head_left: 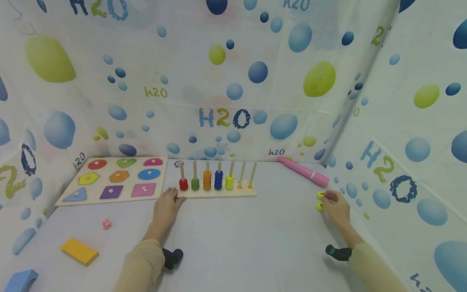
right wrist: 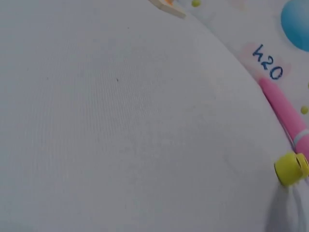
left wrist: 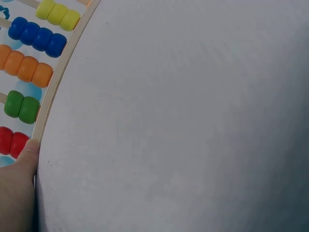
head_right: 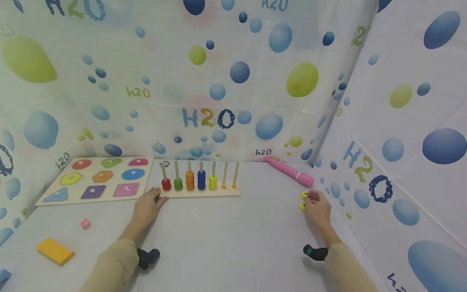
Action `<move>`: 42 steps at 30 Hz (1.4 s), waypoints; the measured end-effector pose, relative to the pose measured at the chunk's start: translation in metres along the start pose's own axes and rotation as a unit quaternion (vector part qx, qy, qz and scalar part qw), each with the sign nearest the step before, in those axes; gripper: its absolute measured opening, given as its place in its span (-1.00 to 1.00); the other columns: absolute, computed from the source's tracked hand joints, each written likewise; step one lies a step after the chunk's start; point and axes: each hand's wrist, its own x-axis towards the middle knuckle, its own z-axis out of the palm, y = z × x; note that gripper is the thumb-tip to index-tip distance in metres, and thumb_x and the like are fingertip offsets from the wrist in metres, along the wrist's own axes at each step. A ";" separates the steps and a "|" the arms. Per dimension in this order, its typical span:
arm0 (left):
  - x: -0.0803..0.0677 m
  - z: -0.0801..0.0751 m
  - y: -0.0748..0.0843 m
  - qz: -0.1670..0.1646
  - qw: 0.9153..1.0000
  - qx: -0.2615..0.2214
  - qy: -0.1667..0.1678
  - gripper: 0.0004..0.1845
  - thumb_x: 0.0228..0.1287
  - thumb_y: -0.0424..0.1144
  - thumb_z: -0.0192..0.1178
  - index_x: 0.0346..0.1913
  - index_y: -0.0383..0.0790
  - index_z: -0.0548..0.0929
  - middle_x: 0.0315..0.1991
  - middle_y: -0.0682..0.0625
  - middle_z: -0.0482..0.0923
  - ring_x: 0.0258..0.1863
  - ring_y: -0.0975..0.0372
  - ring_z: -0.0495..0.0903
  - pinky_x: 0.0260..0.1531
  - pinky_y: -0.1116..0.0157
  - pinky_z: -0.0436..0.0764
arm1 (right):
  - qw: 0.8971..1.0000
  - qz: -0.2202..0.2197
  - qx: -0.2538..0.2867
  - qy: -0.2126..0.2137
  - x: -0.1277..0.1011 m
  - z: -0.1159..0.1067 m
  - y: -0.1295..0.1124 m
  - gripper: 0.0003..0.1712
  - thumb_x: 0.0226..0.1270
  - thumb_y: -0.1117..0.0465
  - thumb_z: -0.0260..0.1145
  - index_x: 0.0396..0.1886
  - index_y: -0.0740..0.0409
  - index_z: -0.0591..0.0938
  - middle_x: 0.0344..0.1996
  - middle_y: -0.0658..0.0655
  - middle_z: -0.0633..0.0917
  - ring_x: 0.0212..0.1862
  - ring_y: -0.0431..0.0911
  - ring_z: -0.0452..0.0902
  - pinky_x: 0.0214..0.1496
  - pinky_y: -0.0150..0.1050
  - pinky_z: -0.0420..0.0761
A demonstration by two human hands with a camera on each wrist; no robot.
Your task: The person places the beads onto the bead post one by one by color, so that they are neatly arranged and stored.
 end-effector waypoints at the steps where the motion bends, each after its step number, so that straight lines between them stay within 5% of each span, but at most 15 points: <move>1: 0.000 0.000 0.000 -0.001 1.000 0.002 -0.001 -0.46 0.23 -0.19 0.28 0.14 -0.53 0.48 0.15 -0.39 0.43 0.24 -0.21 0.30 0.20 -0.12 0.30 | 1.000 0.002 -0.007 0.002 -0.001 -0.003 0.003 -0.63 0.36 0.22 0.19 0.10 0.30 0.47 -0.03 0.24 0.62 0.07 0.05 0.52 0.14 -0.12 0.51; 7: 0.001 0.000 -0.002 -0.010 1.000 0.000 -0.005 -0.43 0.22 -0.18 0.29 0.16 -0.52 0.46 0.16 -0.38 0.42 0.26 -0.19 0.29 0.21 -0.10 0.30 | 1.000 -0.003 -0.021 -0.008 -0.007 -0.011 0.015 -0.61 0.38 0.18 0.17 0.11 0.30 0.45 -0.01 0.28 0.60 0.08 0.11 0.50 0.15 -0.02 0.50; 15: 0.001 0.002 -0.005 -0.005 1.000 0.001 0.001 -0.44 0.21 -0.19 0.30 0.15 -0.53 0.48 0.14 -0.39 0.43 0.25 -0.20 0.30 0.20 -0.11 0.30 | 0.995 -0.045 -0.062 -0.057 -0.015 -0.007 0.023 -0.59 0.28 0.15 0.28 0.04 0.27 0.50 -0.07 0.25 0.63 -0.03 0.06 0.57 -0.04 -0.31 0.61; 22: 0.002 0.003 -0.004 -0.003 1.000 0.004 -0.002 -0.44 0.23 -0.18 0.28 0.15 -0.54 0.47 0.15 -0.39 0.42 0.25 -0.20 0.29 0.22 -0.11 0.29 | 0.993 -0.079 -0.066 -0.054 -0.015 -0.002 0.021 -0.63 0.25 0.28 0.28 0.03 0.33 0.49 -0.08 0.32 0.62 -0.04 0.15 0.56 0.02 0.00 0.59; 30: 0.002 0.003 -0.001 -0.011 1.000 0.001 -0.007 -0.43 0.21 -0.18 0.29 0.16 -0.53 0.46 0.16 -0.39 0.41 0.26 -0.20 0.28 0.21 -0.11 0.29 | 0.993 -0.073 -0.065 -0.065 -0.009 0.002 0.018 -0.63 0.25 0.28 0.27 0.02 0.33 0.50 -0.07 0.32 0.62 -0.01 0.14 0.55 0.05 -0.01 0.57; 42: 0.002 0.005 -0.004 0.000 1.000 -0.001 0.000 -0.45 0.22 -0.18 0.28 0.14 -0.54 0.48 0.15 -0.39 0.43 0.24 -0.20 0.30 0.21 -0.12 0.30 | 0.990 -0.106 0.042 -0.085 0.017 0.031 -0.059 -0.63 0.29 0.30 0.27 0.06 0.35 0.49 -0.04 0.26 0.61 0.06 0.08 0.53 0.09 -0.14 0.55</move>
